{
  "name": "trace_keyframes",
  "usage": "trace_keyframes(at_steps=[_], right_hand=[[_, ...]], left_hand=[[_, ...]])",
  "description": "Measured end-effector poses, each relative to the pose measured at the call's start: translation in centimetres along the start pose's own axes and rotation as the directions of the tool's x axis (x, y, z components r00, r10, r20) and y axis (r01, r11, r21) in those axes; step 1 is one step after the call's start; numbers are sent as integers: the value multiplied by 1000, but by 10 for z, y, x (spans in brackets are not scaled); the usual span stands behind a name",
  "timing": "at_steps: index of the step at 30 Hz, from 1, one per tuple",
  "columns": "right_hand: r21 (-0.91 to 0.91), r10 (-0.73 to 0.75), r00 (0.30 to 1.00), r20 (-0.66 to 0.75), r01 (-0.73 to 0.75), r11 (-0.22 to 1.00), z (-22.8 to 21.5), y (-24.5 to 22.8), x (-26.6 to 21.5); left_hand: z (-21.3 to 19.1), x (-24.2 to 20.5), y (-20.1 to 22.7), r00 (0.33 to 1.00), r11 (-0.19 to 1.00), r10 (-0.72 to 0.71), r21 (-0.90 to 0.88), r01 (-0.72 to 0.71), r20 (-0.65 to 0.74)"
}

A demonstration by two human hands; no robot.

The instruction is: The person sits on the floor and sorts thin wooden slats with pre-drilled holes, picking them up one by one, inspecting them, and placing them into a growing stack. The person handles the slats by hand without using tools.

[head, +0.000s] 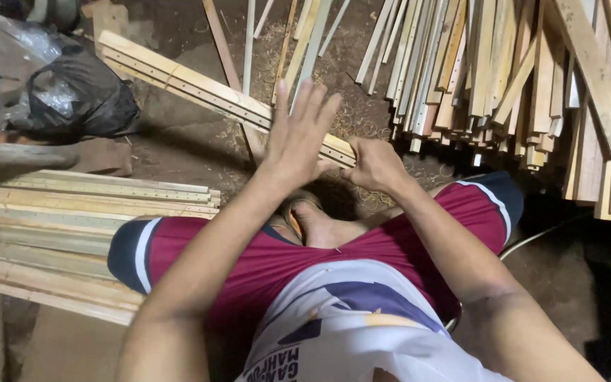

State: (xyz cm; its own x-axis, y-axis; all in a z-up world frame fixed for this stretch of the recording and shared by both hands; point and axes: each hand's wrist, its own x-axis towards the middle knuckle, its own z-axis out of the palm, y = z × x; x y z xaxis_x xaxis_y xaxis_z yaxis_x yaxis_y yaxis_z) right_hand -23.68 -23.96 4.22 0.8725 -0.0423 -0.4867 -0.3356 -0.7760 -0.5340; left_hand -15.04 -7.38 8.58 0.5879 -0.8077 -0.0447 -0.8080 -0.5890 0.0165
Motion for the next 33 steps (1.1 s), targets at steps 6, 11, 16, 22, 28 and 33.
trace_keyframes(at_steps=[6, 11, 16, 22, 28, 33], right_hand=[[-52, -566, 706, -426, 606, 794, -17, 21, 8], [146, -266, 584, -767, 563, 814, -2, 77, 24], [326, 194, 949, -250, -106, 939, 82, 136, 74], [-78, 466, 883, -57, -469, 880, 140, 218, 122], [-67, 451, 888, -87, -457, 887, 168, 254, 139], [385, 390, 879, -274, -271, 882, 121, 192, 91]], left_hand=[[40, 26, -13, 961, 990, 133, 11, -139, 242], [-5, 37, -54, 969, 967, -119, -197, 163, 219], [-32, 30, -69, 934, 763, -344, -551, 339, 98], [-41, 14, -53, 915, 334, -388, -910, 247, 106], [-28, 3, -41, 922, 187, -314, -938, 293, 226], [-13, 8, -38, 943, 295, -271, -916, 273, 194]])
